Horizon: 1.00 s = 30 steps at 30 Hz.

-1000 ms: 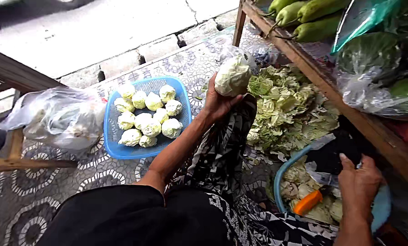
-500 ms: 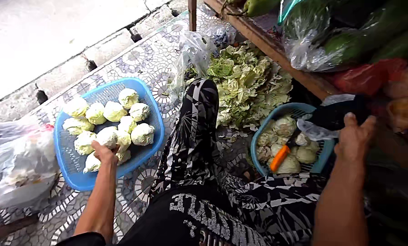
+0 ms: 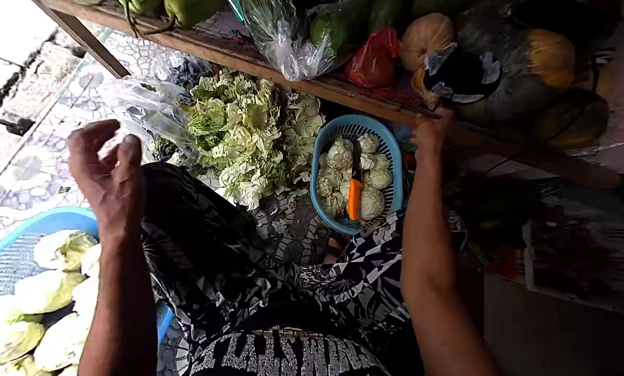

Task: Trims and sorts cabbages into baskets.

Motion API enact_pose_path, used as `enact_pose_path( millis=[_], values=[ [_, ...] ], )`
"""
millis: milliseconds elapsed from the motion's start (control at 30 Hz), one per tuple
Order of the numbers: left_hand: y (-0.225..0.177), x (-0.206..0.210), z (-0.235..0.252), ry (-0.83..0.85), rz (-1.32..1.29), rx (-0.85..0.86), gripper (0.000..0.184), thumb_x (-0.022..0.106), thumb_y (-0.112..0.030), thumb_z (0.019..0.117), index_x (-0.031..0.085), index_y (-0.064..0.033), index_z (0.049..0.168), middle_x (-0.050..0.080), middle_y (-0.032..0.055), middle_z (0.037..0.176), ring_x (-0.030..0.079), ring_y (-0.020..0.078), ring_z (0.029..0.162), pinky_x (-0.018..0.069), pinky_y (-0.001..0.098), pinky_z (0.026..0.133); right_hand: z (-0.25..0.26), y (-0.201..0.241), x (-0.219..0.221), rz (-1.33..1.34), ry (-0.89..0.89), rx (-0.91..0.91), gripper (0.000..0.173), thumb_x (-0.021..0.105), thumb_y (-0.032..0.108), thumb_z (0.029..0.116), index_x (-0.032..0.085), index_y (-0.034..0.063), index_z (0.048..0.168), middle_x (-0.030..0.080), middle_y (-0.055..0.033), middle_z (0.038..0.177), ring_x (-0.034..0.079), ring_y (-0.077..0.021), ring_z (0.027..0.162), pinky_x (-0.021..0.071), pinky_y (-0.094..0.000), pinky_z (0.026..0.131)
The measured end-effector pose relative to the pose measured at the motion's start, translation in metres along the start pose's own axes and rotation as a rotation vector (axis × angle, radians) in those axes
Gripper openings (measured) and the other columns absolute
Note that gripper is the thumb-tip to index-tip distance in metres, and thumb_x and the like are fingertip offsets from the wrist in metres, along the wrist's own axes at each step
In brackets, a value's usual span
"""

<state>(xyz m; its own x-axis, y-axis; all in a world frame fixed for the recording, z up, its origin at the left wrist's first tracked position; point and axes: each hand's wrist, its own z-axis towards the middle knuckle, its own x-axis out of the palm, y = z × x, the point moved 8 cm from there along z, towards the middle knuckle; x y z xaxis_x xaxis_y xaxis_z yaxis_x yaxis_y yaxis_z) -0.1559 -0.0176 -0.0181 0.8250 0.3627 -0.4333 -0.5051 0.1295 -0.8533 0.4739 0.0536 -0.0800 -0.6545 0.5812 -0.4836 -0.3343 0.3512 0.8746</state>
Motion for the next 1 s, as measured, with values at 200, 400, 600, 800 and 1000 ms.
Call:
enact_pose_path(
  millis=[200,400,600,800,1000],
  values=[
    [-0.056,0.301,-0.028,0.807,0.003,0.002,0.045,0.066,-0.023,0.0996,0.057,0.0041,0.134,0.059,0.0259,0.136,0.059,0.0380,0.125,0.0464,0.0560,0.105,-0.137,-0.121,0.110,-0.668,0.429,0.280,0.077,0.070,0.016,0.0922,0.031,-0.0035,0.155,0.039,-0.0336,0.152,0.047,-0.0513,0.134,0.0437,-0.0662,0.103],
    [-0.004,0.473,-0.056,0.972,0.274,0.053,0.088,0.080,-0.021,0.0867,0.031,0.0051,0.155,0.028,0.0333,0.158,0.037,0.0490,0.143,0.0397,0.0586,0.113,-0.154,-0.162,0.109,-0.700,0.244,0.355,0.084,0.076,0.018,0.0860,0.033,0.0016,0.156,0.045,-0.0292,0.150,0.041,-0.0446,0.141,0.0386,-0.0570,0.111],
    [0.013,0.533,-0.045,1.225,0.564,0.180,0.106,0.082,-0.023,0.0852,0.013,-0.0161,0.165,0.022,0.0278,0.164,0.024,0.0488,0.150,0.0300,0.0671,0.115,-0.153,-0.161,0.109,-0.467,0.026,0.412,0.062,0.073,0.010,0.0873,0.048,-0.0021,0.143,0.052,-0.0296,0.140,0.050,-0.0449,0.133,0.0462,-0.0557,0.104],
    [0.028,0.527,-0.049,1.206,0.559,0.146,0.084,0.077,-0.021,0.0872,0.032,-0.0022,0.156,0.017,0.0312,0.163,0.039,0.0512,0.140,0.0436,0.0585,0.108,-0.173,-0.183,0.117,-0.461,-0.172,0.387,0.054,0.072,0.005,0.0850,0.057,0.0003,0.136,0.056,-0.0299,0.134,0.052,-0.0469,0.129,0.0480,-0.0570,0.097],
    [0.030,0.500,-0.045,1.114,0.364,0.052,0.090,0.083,-0.020,0.0814,0.033,0.0022,0.153,0.042,0.0280,0.152,0.051,0.0409,0.134,0.0437,0.0525,0.110,-0.167,-0.170,0.113,-0.448,-0.101,0.514,0.067,0.072,0.012,0.0898,0.044,0.0005,0.149,0.048,-0.0292,0.145,0.046,-0.0449,0.136,0.0445,-0.0552,0.103]
  ],
)
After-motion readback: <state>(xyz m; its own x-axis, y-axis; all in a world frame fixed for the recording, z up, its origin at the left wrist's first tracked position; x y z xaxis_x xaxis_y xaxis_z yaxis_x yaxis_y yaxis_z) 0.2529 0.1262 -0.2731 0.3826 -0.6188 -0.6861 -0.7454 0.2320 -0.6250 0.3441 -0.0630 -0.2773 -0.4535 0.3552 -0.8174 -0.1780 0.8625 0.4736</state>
